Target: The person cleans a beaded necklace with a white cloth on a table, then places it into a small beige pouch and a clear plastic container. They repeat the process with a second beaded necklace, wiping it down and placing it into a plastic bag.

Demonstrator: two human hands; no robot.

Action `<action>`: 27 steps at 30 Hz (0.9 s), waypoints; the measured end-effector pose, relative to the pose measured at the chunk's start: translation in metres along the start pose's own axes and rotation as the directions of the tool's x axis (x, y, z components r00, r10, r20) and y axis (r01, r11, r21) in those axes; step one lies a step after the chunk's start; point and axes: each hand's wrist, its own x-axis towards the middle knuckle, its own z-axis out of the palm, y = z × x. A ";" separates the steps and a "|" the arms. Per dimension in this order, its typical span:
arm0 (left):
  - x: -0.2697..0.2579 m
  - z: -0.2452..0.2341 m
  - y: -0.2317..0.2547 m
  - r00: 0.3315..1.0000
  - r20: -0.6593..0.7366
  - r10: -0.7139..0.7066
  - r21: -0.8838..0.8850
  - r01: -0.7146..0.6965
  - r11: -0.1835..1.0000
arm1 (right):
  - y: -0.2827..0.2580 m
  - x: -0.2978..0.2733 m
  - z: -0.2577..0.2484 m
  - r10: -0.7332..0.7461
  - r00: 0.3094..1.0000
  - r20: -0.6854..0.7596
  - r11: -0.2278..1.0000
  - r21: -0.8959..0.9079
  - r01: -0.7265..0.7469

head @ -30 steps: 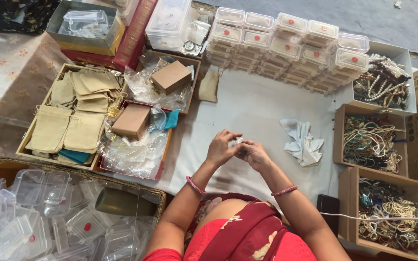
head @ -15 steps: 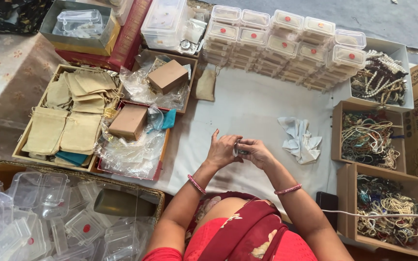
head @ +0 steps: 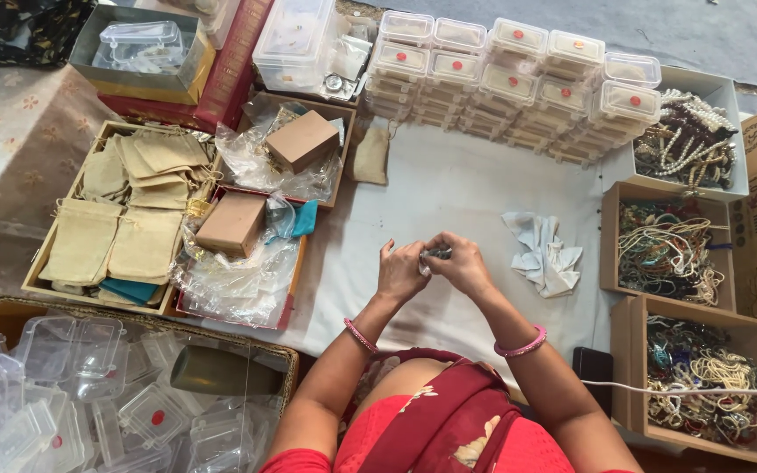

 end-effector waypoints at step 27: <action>0.003 -0.004 0.005 0.992 -0.095 0.077 -0.076 -0.084 0.994 | -0.014 -0.014 0.002 -0.137 0.990 -0.031 0.838 -0.537 0.099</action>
